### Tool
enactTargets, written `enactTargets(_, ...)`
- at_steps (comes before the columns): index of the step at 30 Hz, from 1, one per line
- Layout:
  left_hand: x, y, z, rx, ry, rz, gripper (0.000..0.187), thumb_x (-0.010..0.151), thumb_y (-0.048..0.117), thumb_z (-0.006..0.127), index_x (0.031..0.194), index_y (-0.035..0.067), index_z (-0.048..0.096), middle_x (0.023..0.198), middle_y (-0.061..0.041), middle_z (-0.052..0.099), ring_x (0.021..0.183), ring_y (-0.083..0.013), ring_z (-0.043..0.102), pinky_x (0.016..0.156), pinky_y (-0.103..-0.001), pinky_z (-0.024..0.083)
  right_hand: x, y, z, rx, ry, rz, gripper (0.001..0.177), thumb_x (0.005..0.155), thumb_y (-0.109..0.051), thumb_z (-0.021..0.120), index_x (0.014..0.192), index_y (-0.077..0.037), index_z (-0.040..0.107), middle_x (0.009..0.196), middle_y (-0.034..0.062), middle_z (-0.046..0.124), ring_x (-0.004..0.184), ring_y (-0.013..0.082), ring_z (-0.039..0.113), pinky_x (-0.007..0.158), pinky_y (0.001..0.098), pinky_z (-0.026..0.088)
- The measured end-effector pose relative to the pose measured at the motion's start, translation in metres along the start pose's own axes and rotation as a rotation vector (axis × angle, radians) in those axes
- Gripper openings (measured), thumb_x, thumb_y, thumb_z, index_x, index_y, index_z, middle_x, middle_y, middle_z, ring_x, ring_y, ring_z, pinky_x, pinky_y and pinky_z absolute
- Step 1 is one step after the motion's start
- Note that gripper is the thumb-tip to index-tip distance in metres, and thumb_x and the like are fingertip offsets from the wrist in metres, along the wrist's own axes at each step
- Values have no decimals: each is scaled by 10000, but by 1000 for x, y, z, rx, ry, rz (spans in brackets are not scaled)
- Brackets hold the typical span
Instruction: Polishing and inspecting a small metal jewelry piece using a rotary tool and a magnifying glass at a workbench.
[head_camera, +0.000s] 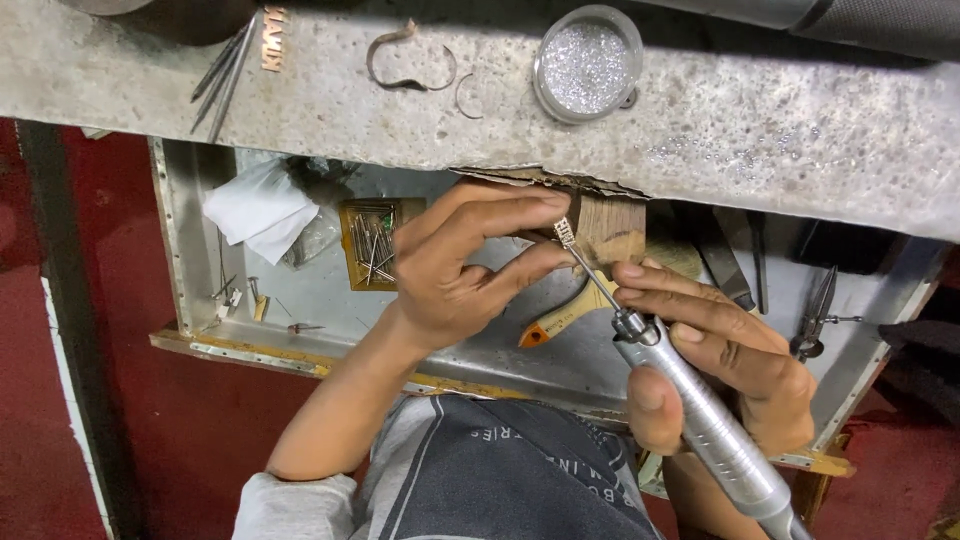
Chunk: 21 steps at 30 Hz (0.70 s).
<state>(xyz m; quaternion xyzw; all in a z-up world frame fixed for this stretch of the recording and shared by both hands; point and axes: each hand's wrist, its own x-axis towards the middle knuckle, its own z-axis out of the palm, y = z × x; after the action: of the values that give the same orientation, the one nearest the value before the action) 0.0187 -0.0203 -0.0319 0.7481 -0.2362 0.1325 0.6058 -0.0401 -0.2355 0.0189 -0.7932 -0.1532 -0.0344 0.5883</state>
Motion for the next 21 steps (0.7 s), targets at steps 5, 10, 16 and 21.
enactTargets(5, -6, -1, 7, 34, 75, -95, 366, 877, 161, 870, 1145, -14, 693, 1067, -133, 772, 972, -203, 782, 836, -262, 670, 2, -7, 6, -28, 69, 52, 251, 948, -249, 592, 1014, -17, 522, 1047, 315, 693, 1110, 474, 765, 1004, 536, 698)
enactTargets(10, -11, -4, 10, 16, 75, -120, 381, 872, 177, 871, 1154, -5, 690, 1079, -115, 775, 969, -186, 787, 830, -253, 667, 4, -16, 8, -37, 83, 141, 248, 932, -233, 599, 988, 6, 565, 1067, 297, 696, 1150, 472, 758, 1039, 522, 687)
enactTargets(16, -13, -5, 11, -12, 78, -158, 387, 859, 165, 882, 1147, -10, 693, 1087, -120, 776, 967, -190, 797, 825, -251, 659, 15, -26, 11, -94, 76, 134, 292, 893, -225, 580, 815, 55, 558, 1000, 308, 692, 1078, 475, 757, 976, 514, 673)
enactTargets(21, -12, 0, 11, -6, 70, -198, 382, 853, 162, 888, 1144, -3, 703, 1088, -112, 776, 965, -174, 780, 842, -253, 642, 9, -26, 10, -54, 43, 155, 265, 940, -248, 588, 1034, 0, 567, 1121, 321, 694, 1171, 453, 757, 1056, 502, 669)
